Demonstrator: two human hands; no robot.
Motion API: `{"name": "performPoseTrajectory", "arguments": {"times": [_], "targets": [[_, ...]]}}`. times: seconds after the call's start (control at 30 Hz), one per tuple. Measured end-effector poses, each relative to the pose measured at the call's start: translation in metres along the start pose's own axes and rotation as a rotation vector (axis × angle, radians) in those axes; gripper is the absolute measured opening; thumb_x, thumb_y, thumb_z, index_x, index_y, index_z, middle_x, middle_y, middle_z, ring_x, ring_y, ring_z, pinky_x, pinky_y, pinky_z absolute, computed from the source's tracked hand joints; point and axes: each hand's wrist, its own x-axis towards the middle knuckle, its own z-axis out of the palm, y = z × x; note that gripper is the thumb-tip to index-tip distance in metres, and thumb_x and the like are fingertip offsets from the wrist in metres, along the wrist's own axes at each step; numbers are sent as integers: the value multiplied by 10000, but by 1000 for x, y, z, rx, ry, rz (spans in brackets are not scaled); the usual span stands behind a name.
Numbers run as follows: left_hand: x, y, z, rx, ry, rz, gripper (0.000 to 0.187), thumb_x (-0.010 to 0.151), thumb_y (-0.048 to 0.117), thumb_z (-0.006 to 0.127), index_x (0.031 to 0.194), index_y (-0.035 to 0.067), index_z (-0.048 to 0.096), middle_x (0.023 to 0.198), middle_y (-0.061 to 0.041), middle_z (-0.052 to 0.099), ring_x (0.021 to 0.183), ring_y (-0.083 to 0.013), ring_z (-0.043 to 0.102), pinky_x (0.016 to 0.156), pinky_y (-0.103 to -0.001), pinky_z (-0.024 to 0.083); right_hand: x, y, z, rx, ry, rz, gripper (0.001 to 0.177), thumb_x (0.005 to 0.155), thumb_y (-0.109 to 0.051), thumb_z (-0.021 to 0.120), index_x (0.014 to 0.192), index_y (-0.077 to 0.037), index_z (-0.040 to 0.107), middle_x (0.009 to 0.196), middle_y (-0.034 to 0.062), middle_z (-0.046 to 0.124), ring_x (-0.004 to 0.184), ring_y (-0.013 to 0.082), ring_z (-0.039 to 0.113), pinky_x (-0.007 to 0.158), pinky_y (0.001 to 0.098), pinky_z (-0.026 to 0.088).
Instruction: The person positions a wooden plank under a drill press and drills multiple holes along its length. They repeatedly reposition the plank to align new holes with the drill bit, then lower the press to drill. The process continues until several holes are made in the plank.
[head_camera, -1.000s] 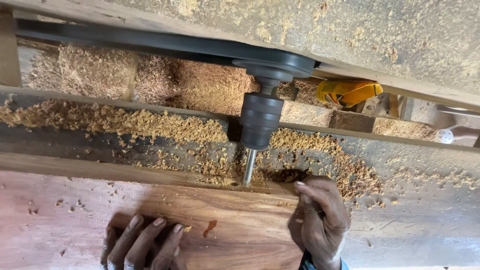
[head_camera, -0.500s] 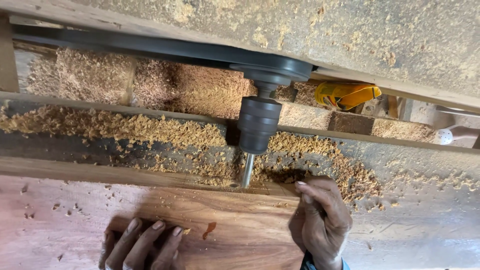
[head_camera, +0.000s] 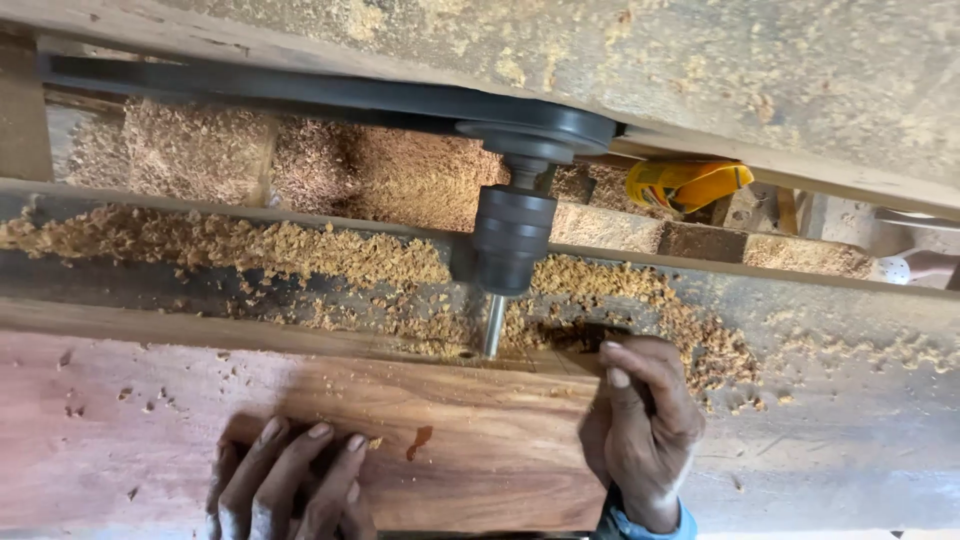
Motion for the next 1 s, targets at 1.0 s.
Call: {"name": "performPoseTrajectory", "arguments": {"times": [1.0], "targets": [[12, -1, -4, -53, -17, 47, 219, 862, 205, 684, 1072, 228, 739, 1153, -46, 671, 1171, -353, 593, 1067, -591, 494, -115, 57, -92, -781, -110, -506, 357, 824, -224, 860, 1089, -177, 626, 1109, -8, 672, 1185, 282, 613, 1081, 441, 533]]}}
